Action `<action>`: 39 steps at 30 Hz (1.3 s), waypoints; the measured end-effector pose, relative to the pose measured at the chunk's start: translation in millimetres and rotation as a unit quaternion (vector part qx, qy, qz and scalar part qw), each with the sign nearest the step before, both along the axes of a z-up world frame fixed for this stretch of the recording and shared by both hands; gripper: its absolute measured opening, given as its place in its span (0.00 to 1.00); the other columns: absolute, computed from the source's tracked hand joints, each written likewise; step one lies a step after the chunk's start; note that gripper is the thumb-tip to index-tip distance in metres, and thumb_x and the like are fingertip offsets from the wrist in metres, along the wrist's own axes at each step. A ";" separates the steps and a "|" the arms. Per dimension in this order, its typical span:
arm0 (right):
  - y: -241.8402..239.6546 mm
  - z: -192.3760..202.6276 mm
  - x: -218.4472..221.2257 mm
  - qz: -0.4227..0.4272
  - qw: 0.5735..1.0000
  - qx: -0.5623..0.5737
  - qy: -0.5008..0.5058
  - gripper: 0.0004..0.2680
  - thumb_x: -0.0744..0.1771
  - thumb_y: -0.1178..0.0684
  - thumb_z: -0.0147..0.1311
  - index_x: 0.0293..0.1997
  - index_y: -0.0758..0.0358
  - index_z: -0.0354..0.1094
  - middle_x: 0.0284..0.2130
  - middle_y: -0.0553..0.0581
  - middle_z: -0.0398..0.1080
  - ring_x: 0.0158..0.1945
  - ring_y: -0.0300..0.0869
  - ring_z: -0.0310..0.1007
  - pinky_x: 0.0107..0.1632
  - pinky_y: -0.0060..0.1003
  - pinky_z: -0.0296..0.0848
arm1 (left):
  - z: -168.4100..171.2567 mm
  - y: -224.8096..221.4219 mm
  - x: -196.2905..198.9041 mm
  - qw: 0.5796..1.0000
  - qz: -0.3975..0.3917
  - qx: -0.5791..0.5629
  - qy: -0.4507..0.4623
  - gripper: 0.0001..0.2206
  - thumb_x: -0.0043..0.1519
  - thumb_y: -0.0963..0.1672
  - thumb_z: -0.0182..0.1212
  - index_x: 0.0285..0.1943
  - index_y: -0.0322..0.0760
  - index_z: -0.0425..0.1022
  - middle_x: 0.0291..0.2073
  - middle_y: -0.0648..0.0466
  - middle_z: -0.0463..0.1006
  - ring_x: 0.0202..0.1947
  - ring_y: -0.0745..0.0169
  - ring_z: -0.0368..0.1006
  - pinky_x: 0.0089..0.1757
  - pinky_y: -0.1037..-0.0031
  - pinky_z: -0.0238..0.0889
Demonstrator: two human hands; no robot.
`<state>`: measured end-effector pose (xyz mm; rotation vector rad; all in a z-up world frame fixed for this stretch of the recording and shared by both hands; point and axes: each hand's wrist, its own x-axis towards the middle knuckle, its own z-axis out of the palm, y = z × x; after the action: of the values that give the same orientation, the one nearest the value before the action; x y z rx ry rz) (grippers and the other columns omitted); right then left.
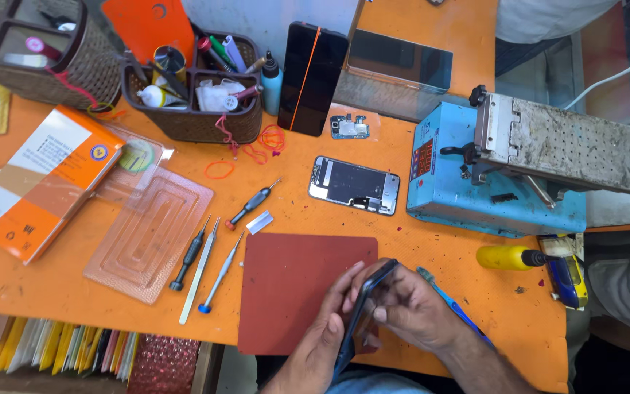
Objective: The person uses a screwdriver and tweezers to remove screws and internal components from a mobile phone before attaching a new screen and testing the touch functionality.
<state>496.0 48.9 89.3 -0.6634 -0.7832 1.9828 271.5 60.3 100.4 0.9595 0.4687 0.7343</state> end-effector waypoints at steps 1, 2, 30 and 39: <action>4.0 4.7 5.3 0.010 0.999 -0.026 -0.023 0.16 0.69 0.62 0.57 0.64 0.68 0.57 0.50 0.68 0.70 0.45 0.51 0.76 0.42 0.44 0.78 | 0.4 6.8 -0.5 1.000 -0.009 0.022 0.008 0.45 0.69 0.65 0.33 0.85 0.34 0.36 0.79 0.41 0.52 0.75 0.56 0.56 0.67 0.67 0.54; 7.8 10.7 10.1 0.019 0.997 -0.053 -0.047 0.19 0.70 0.63 0.59 0.68 0.67 0.56 0.48 0.69 0.70 0.42 0.53 0.75 0.42 0.46 0.77 | 0.3 10.0 -0.2 0.999 -0.027 -0.021 -0.026 0.45 0.68 0.65 0.34 0.85 0.36 0.34 0.74 0.39 0.56 0.66 0.55 0.61 0.60 0.67 0.59; 72.0 63.4 15.1 -0.040 0.742 0.405 -0.533 0.17 0.60 0.45 0.72 0.47 0.57 0.70 0.46 0.53 0.71 0.55 0.41 0.75 0.56 0.39 0.80 | -5.5 26.0 10.4 0.988 -0.068 -0.111 0.083 0.35 0.68 0.55 0.45 0.84 0.44 0.43 0.44 0.52 0.71 0.39 0.70 0.69 0.40 0.77 0.67; 78.8 70.0 21.3 -0.041 0.673 0.473 -0.568 0.15 0.59 0.45 0.72 0.42 0.59 0.74 0.37 0.52 0.72 0.41 0.40 0.78 0.40 0.34 0.81 | 0.8 28.0 13.3 0.980 -0.075 -0.146 0.108 0.32 0.69 0.52 0.45 0.84 0.49 0.46 0.42 0.53 0.68 0.38 0.71 0.68 0.39 0.78 0.67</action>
<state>517.3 127.6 159.3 -1.1770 -2.2235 0.5866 284.8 88.3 101.1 0.7910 0.6670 0.4108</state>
